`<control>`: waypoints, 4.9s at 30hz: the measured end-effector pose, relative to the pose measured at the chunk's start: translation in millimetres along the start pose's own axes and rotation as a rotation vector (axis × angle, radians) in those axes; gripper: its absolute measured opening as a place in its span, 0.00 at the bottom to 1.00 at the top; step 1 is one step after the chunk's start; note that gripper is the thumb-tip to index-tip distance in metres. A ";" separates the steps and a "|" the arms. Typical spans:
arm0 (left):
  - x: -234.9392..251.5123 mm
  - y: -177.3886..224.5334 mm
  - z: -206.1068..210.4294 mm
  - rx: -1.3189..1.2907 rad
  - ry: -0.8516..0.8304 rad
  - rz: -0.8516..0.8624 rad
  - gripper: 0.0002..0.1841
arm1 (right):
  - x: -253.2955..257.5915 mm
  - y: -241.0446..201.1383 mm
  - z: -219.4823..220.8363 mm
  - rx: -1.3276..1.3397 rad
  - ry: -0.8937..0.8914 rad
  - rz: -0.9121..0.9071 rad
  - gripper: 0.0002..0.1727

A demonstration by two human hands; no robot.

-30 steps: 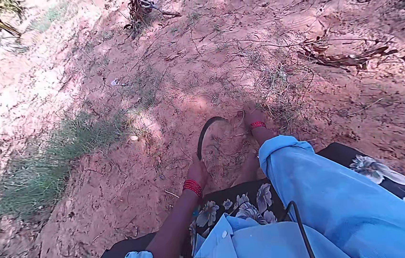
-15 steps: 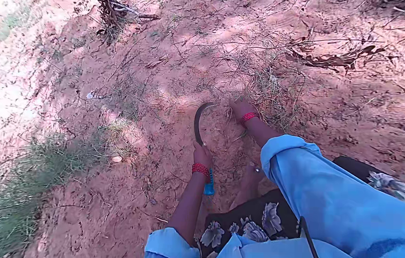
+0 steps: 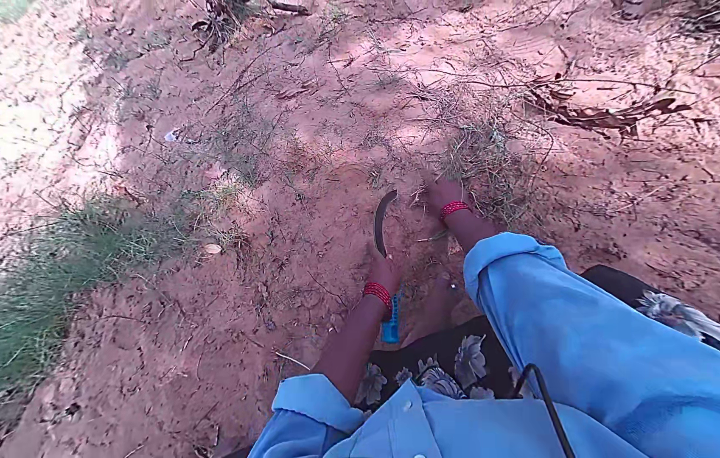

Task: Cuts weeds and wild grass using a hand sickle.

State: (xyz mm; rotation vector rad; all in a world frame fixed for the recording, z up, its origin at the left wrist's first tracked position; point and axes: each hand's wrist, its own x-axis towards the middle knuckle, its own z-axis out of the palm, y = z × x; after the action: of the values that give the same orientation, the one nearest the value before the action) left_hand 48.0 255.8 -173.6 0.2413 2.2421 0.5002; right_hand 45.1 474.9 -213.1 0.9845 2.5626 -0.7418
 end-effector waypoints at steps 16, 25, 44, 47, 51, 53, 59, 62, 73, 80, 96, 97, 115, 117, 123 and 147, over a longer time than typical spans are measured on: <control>-6.4 1.5 -12.1 0.061 0.135 0.060 0.28 | -11.5 21.8 6.9 0.131 -0.103 0.014 0.26; 27.9 14.9 4.4 0.081 -0.013 0.023 0.32 | 13.6 22.5 14.4 0.107 -0.080 -0.068 0.34; -96.4 -60.3 -68.1 -0.098 0.373 0.107 0.27 | -57.3 -0.8 43.2 0.050 -0.094 0.007 0.32; -97.3 -55.1 -80.2 -0.226 0.425 0.071 0.25 | -80.4 -33.1 28.9 0.065 -0.206 -0.013 0.20; -86.5 -60.7 -79.7 -0.310 0.447 0.076 0.24 | -102.4 -85.8 26.5 0.083 -0.230 -0.273 0.23; -81.1 -61.9 -82.6 -0.314 0.468 0.069 0.24 | -108.4 -110.1 19.3 0.135 -0.202 -0.301 0.23; -72.1 -71.7 -94.1 -0.338 0.487 0.020 0.22 | -59.2 -65.8 -3.5 0.170 -0.154 -0.057 0.22; -61.3 -75.1 -94.3 -0.367 0.481 -0.001 0.24 | -25.4 -23.7 2.0 0.163 -0.045 -0.092 0.36; -35.1 -85.4 -71.0 -0.450 0.410 -0.049 0.25 | -7.3 -48.6 53.7 0.212 -0.014 -0.265 0.20; -0.2 -75.5 -55.4 -0.614 0.458 -0.050 0.26 | -6.2 -54.7 -10.3 0.867 0.322 -0.006 0.37; 44.0 -75.3 -51.9 -0.481 0.443 0.078 0.24 | 73.4 -87.2 26.6 0.357 0.116 -0.041 0.24; 50.9 -68.2 -54.5 -0.468 0.422 0.084 0.24 | 73.7 -84.0 27.0 0.386 0.120 -0.053 0.25; 39.7 -41.3 -33.2 -0.225 0.067 -0.046 0.32 | 53.2 -79.4 31.0 0.324 -0.001 -0.080 0.24; 15.8 -53.3 -39.0 -0.134 0.060 -0.061 0.32 | 28.3 -77.5 37.6 0.277 -0.016 -0.153 0.22; -49.1 -74.9 -62.8 0.178 0.066 -0.084 0.28 | -42.7 -66.4 54.8 0.206 -0.200 -0.174 0.20; -72.7 -28.5 -13.6 -0.360 0.298 0.115 0.24 | -93.6 40.1 -23.4 0.872 -0.044 0.451 0.35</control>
State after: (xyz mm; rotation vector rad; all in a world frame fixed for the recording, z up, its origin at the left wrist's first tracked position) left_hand 85.1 202.3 -128.3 0.1134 2.3780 1.0468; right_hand 138.1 463.4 -166.9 1.6673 1.8155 -1.7409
